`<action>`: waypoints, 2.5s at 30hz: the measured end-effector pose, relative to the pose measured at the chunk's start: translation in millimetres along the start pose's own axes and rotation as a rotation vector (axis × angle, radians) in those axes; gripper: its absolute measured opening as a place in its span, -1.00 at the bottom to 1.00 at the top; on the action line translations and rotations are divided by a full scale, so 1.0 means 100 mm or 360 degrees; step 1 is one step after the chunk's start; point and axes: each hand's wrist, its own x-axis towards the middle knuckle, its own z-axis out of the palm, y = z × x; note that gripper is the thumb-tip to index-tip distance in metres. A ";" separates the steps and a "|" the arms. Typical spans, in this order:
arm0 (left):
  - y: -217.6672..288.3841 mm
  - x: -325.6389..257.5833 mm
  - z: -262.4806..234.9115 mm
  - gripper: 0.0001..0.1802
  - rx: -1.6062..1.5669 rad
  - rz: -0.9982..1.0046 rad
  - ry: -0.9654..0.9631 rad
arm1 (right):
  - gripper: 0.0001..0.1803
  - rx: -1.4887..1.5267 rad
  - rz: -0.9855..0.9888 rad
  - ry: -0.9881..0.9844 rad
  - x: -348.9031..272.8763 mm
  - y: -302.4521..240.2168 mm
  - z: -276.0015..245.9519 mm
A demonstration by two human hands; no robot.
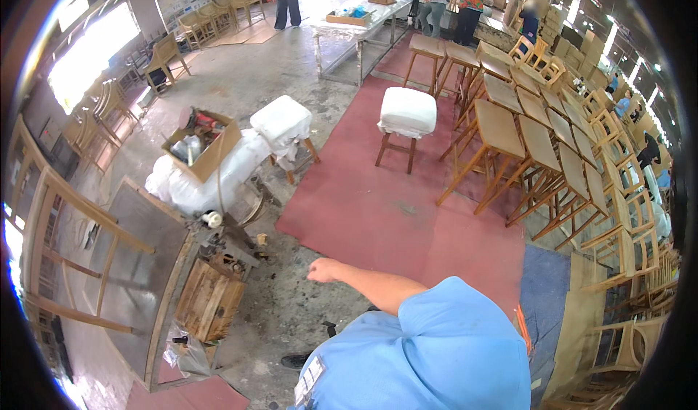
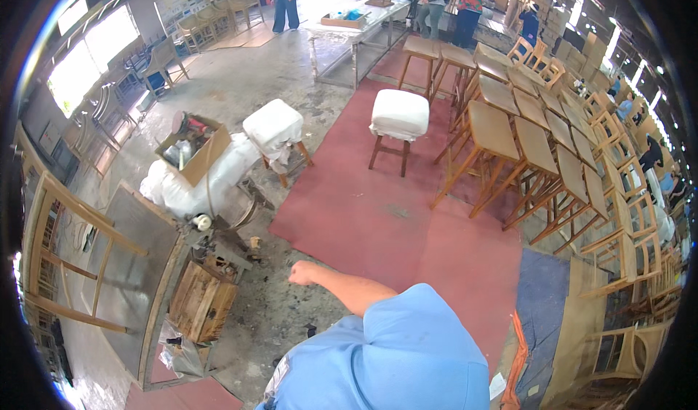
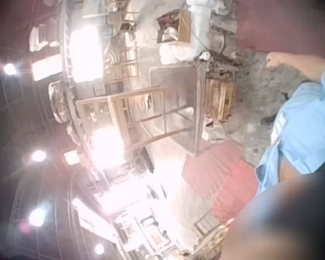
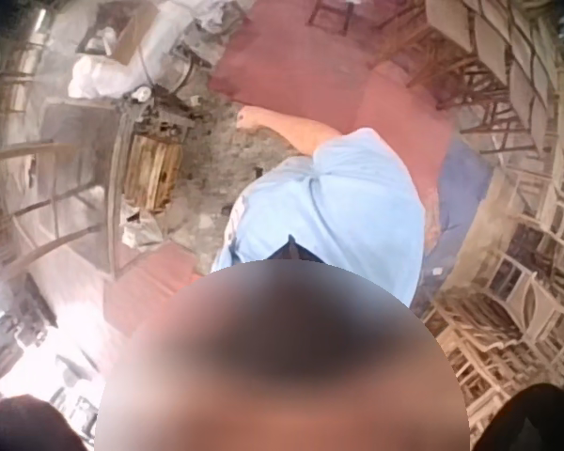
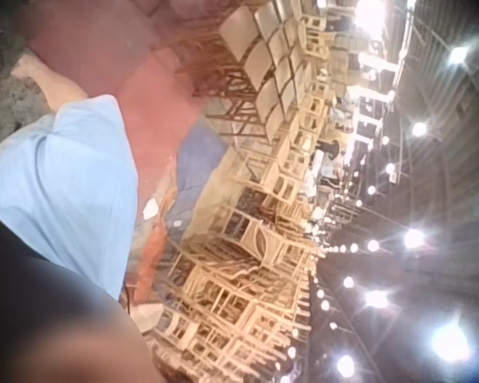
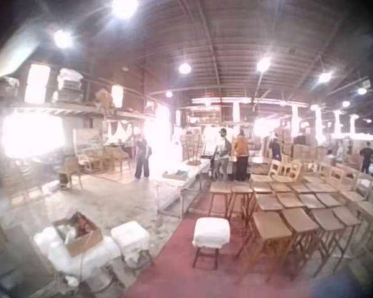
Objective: The person wipes wooden chair legs with a white cloth and uses a red orbital sander on the chair frame. They move chairs around the workshop floor, lift and reposition them, and continue sanding and wiping different chairs.
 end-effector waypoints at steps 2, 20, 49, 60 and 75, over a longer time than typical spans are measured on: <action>-0.11 0.33 -0.97 -0.67 -0.0075 0.0038 0.0112 | -0.52 0.0173 0.0324 -0.0114 0.17 -0.35 0.36; 3.42 0.53 -7.75 -0.43 -0.0313 0.1248 0.1873 | -0.47 0.0456 -0.1116 0.0601 2.36 -6.36 -0.62; 3.93 1.45 -8.98 -0.53 -0.0211 0.1105 0.1800 | -0.47 -0.0094 -0.1145 0.0963 3.42 -8.72 0.28; 3.98 2.37 -9.15 -0.19 -0.1338 0.1413 0.1522 | -0.19 0.1298 -0.1381 0.0849 4.20 -8.91 0.56; 3.39 2.20 -8.76 -0.12 -0.1222 0.1725 0.1862 | -0.49 0.1585 -0.1812 0.1019 3.67 -8.41 0.76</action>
